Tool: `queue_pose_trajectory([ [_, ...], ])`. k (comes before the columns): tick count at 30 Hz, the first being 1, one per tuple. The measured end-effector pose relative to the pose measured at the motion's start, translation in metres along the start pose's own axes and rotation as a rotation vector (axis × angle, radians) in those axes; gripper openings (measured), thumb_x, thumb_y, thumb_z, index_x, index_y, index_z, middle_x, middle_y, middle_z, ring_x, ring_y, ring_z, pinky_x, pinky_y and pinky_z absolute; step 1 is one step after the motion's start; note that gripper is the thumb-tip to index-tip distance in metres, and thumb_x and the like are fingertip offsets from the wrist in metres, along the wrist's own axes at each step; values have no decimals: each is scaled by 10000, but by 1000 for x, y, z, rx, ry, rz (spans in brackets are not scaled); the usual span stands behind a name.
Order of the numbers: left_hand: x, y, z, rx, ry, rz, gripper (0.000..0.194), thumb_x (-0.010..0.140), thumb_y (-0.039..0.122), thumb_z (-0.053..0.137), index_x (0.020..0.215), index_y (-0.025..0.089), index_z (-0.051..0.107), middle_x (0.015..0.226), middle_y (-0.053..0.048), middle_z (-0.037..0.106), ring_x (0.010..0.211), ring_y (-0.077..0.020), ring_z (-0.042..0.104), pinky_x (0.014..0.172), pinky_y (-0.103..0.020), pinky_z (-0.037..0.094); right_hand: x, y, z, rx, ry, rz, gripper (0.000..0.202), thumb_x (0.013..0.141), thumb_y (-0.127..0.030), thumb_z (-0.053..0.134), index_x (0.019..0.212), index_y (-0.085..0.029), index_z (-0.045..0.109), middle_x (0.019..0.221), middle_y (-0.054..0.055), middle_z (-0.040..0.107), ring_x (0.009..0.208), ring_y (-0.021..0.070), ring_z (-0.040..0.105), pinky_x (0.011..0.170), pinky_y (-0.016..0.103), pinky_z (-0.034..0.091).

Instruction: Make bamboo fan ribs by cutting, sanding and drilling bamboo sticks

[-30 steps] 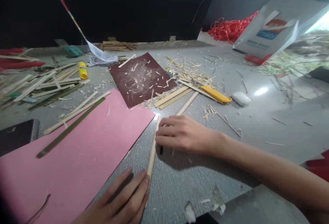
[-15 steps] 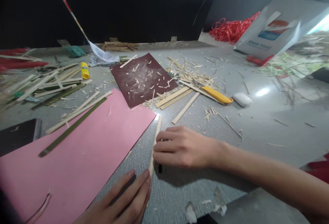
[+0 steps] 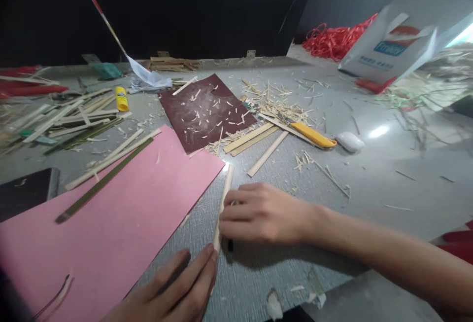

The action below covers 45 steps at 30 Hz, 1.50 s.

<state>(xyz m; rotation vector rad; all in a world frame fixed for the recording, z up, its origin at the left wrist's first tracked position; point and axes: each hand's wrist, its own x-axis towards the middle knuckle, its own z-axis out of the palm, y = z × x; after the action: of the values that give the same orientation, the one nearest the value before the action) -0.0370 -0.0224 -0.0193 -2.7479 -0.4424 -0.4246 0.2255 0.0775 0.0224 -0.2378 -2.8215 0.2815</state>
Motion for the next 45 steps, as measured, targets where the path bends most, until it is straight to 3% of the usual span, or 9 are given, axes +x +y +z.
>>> queue_pose_trajectory([
  [3,1,0,1,-9,12,-1,294,1031,167,444,1112,134,724,1258,-95,669,1254,-269,575,1128,-451,333,-3,8,-3,-68,48,64,327,1108,-167,363,1057,-107,680,976,105,722,985,225,631,750,348,508],
  [9,0,2,8,-27,13,-16,299,1016,144,457,1147,131,726,1272,-94,662,1256,-265,568,1160,-464,303,2,-1,1,-11,-39,-65,327,1086,-154,424,873,-125,671,892,89,709,941,217,646,712,336,500],
  [14,2,3,17,34,159,0,308,1012,179,447,1072,100,739,1192,-123,680,1192,-286,603,1216,-539,231,-6,12,-1,-44,47,64,256,1094,-159,413,1066,-123,665,993,97,725,996,217,641,766,338,511],
  [19,1,3,9,-26,15,-14,312,1022,160,434,1127,121,724,1269,-107,661,1253,-267,578,1251,-524,176,-2,5,2,-34,6,-59,275,1085,-162,428,965,-129,673,932,95,721,968,211,645,736,329,516],
  [26,-1,4,19,29,171,-21,288,1017,191,455,1070,103,723,1219,-133,666,1205,-283,599,1225,-542,232,-6,14,1,-18,71,40,267,1096,-158,398,1078,-126,663,1000,104,733,1012,213,646,779,342,534],
  [31,-4,4,12,7,82,-50,247,1021,226,527,1151,125,711,1194,-95,631,1158,-238,566,1256,-539,166,-2,3,2,-3,6,-59,297,1082,-157,423,938,-121,680,945,99,729,980,221,651,752,340,538],
  [35,-4,4,7,22,57,-57,244,1019,225,547,1171,122,707,1097,-64,625,1099,-215,567,1239,-493,219,1,-6,6,55,-19,-61,293,1081,-170,435,919,-135,677,940,98,727,980,215,650,733,336,531],
  [39,-4,4,7,22,57,-56,234,1021,212,542,1150,116,712,1025,-49,609,1038,-196,565,1222,-472,251,-6,12,4,71,66,43,296,1102,-173,370,1073,-128,661,1003,109,732,1000,213,643,780,341,527],
  [45,-7,7,10,20,96,-25,161,1025,235,580,1105,156,695,1064,-24,612,1020,-168,575,1176,-415,320,-8,23,0,55,55,44,333,1116,-188,329,1069,-131,654,1022,111,731,1009,212,634,788,335,513],
])
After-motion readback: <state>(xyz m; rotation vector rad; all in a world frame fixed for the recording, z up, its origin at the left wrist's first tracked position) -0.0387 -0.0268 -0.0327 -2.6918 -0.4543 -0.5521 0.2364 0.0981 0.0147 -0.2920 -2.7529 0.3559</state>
